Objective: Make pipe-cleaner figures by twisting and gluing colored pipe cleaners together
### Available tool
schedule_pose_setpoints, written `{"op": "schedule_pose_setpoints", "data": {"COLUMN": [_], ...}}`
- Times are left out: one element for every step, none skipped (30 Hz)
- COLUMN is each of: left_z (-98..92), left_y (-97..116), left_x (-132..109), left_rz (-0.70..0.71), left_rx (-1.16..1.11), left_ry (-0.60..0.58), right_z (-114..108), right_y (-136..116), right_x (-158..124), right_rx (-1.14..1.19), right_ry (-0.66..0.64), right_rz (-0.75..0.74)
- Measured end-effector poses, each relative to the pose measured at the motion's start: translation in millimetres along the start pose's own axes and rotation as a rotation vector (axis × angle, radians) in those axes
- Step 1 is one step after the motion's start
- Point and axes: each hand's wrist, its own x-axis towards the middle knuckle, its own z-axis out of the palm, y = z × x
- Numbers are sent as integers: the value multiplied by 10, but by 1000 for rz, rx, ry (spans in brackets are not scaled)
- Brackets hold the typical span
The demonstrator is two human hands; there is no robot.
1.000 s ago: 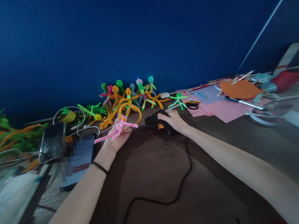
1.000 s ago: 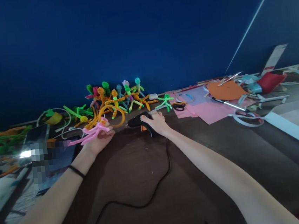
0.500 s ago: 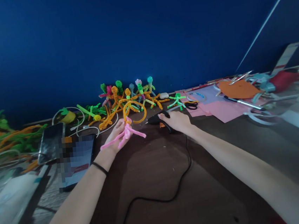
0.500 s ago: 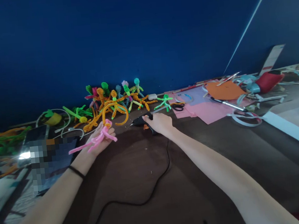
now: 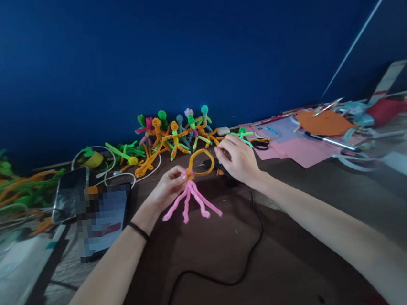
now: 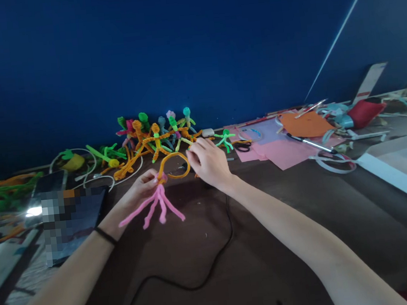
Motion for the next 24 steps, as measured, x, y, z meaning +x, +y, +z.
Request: {"op": "schedule_pose_setpoints", "data": {"left_z": [32, 62, 88, 108, 123, 132, 137, 138, 137, 135, 133, 133, 134, 137, 141, 147, 152, 157, 161, 164, 166, 168, 170, 174], "left_y": [-1, -4, -9, -15, -19, -22, -23, -21, -18, -14, -10, -7, -4, -3, -3, -4, -5, -6, -6, -6, -4, -1, 3, 9], "left_x": [-10, -17, -20, -20, -18, -15, -12, -8, -6, -4, -2, -1, 0, 1, 1, 1, 0, -1, -2, -5, -7, -11, -15, -19], "left_rz": [-5, -3, 3, 11, 22, 30, 38, 45, 51, 57, 62, 65, 67, 68, 70, 72, 74, 75, 75, 72, 68, 64, 61, 58], "left_rx": [34, 66, 95, 118, 134, 146, 153, 158, 164, 173, 182, 191, 198, 203, 202, 197, 188, 177, 162, 147, 131, 115, 98, 82], "left_ry": [-6, -13, -19, -24, -27, -28, -27, -23, -19, -17, -16, -16, -16, -14, -9, -2, 5, 13, 21, 28, 33, 34, 34, 31], "right_z": [-33, -62, -84, -98, -106, -109, -109, -108, -107, -108, -110, -113, -117, -120, -123, -125, -125, -124, -123, -120, -115, -109, -102, -93], "right_y": [-60, -116, -164, -203, -230, -246, -253, -252, -246, -239, -231, -223, -218, -214, -211, -209, -208, -207, -206, -205, -203, -201, -198, -195], "right_x": [3, 1, -5, -13, -22, -30, -35, -36, -34, -28, -21, -13, -5, 1, 4, 6, 6, 5, 3, 2, 2, 3, 5, 8], "right_rx": [71, 123, 150, 166, 176, 182, 187, 193, 202, 211, 219, 223, 223, 224, 231, 252, 293, 351, 420, 495, 570, 640, 704, 764], "right_ry": [40, 54, 54, 36, 11, -19, -52, -85, -118, -149, -174, -194, -209, -219, -230, -246, -273, -308, -346, -384, -417, -441, -459, -473], "right_rz": [-109, -197, -253, -298, -327, -342, -347, -342, -331, -316, -301, -288, -277, -266, -253, -234, -204, -162, -114, -64, -17, 26, 63, 95]}}
